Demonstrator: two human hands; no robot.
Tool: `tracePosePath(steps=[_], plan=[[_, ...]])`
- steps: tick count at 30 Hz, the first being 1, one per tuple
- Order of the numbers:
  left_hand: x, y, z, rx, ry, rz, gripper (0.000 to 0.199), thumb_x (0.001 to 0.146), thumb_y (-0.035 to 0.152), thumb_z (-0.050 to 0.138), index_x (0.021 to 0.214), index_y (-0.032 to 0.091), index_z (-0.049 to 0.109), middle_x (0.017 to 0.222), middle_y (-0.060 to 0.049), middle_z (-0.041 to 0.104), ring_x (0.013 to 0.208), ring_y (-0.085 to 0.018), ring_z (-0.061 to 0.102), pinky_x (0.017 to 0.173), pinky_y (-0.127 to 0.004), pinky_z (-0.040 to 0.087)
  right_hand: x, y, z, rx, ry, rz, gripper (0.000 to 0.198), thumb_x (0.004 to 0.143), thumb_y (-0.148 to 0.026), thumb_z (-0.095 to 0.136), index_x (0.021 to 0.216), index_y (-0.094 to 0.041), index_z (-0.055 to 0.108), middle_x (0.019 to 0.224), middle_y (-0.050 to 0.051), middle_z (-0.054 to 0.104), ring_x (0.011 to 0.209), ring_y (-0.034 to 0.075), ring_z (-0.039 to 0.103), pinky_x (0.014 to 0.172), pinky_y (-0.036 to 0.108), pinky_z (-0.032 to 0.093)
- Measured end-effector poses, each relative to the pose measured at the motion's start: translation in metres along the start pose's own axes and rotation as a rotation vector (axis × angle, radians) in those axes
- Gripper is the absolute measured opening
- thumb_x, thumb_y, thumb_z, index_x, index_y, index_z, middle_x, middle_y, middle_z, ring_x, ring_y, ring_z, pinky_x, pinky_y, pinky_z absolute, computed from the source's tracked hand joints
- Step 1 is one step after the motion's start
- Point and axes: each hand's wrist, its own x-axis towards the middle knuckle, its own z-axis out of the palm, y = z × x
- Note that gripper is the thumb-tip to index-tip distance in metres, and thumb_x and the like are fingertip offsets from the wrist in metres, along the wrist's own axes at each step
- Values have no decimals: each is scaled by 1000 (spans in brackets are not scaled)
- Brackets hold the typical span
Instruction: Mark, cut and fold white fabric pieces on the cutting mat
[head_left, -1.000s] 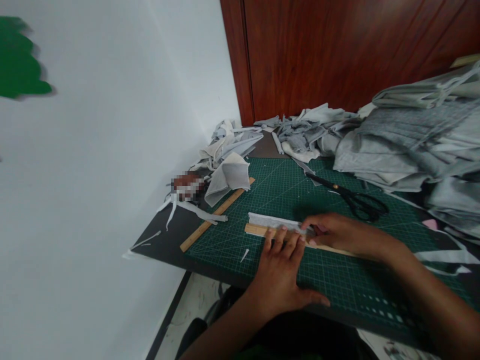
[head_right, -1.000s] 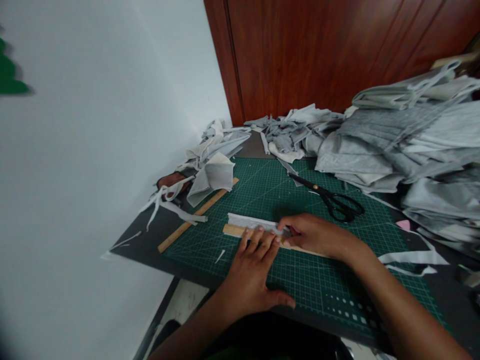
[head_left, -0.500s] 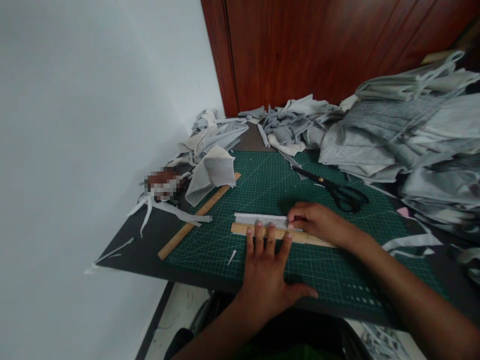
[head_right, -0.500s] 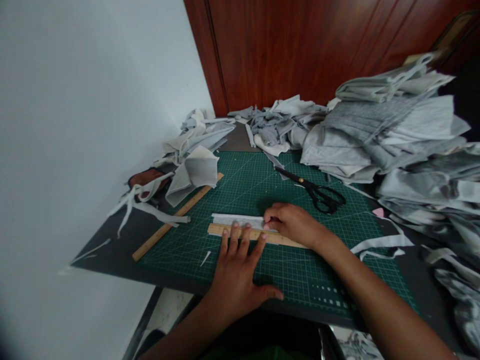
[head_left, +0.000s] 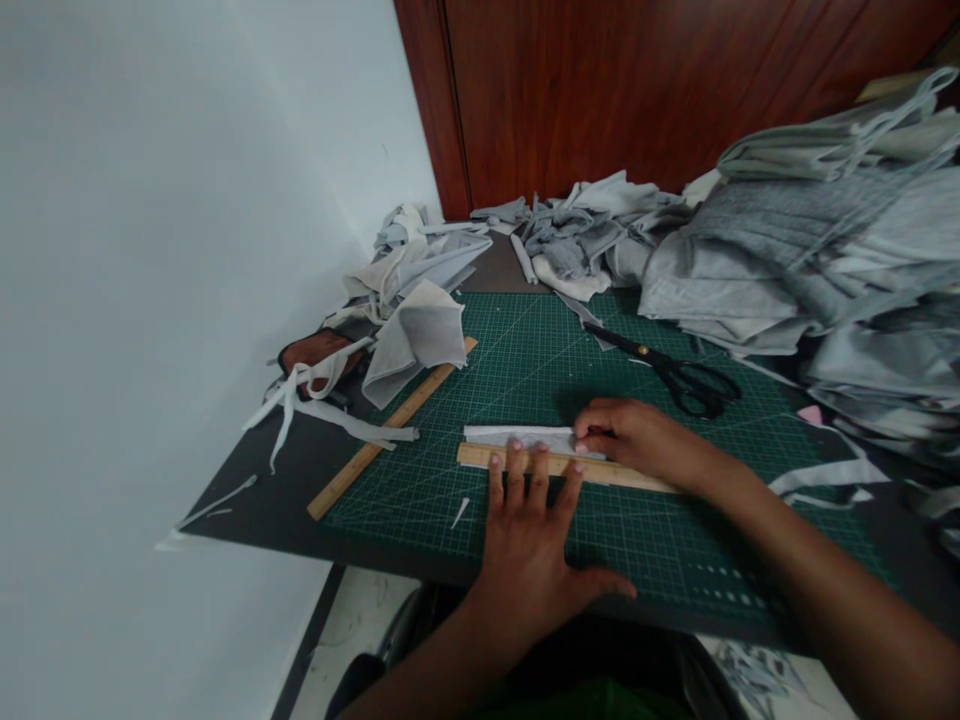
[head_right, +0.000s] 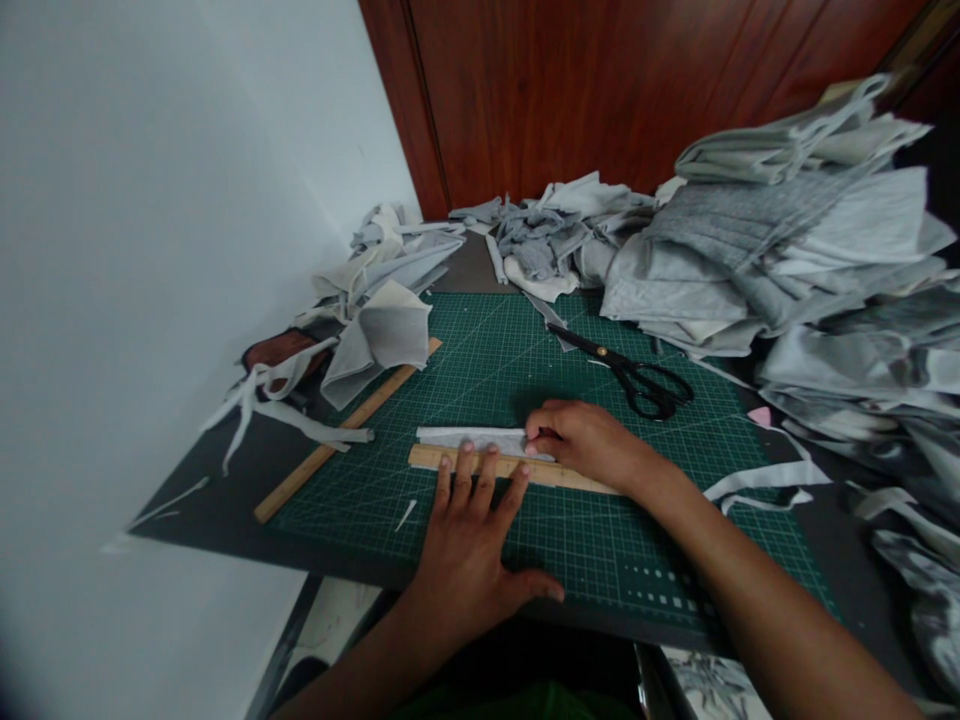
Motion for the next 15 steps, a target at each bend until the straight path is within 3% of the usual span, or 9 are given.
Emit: tracePosePath(steps=[6,15], plan=[[0,1,1,0,1,-41,115,80,91,40,154,4,34,164,-21,28,155,-42,10,125,-63,12,1,2,1,-15,-12,17,13,96,-26,59,88,-23,69,88,2,67,80,18,62,72,28,41],[-1,1,0,0,46,-50,108,81,87,49,155,10,35,166,-21,21,155,-44,11,122,-65,19,0,2,3,-41,7,22,11,95,-23,59,88,-23,67,87,2,67,81,19,62,73,29,41]])
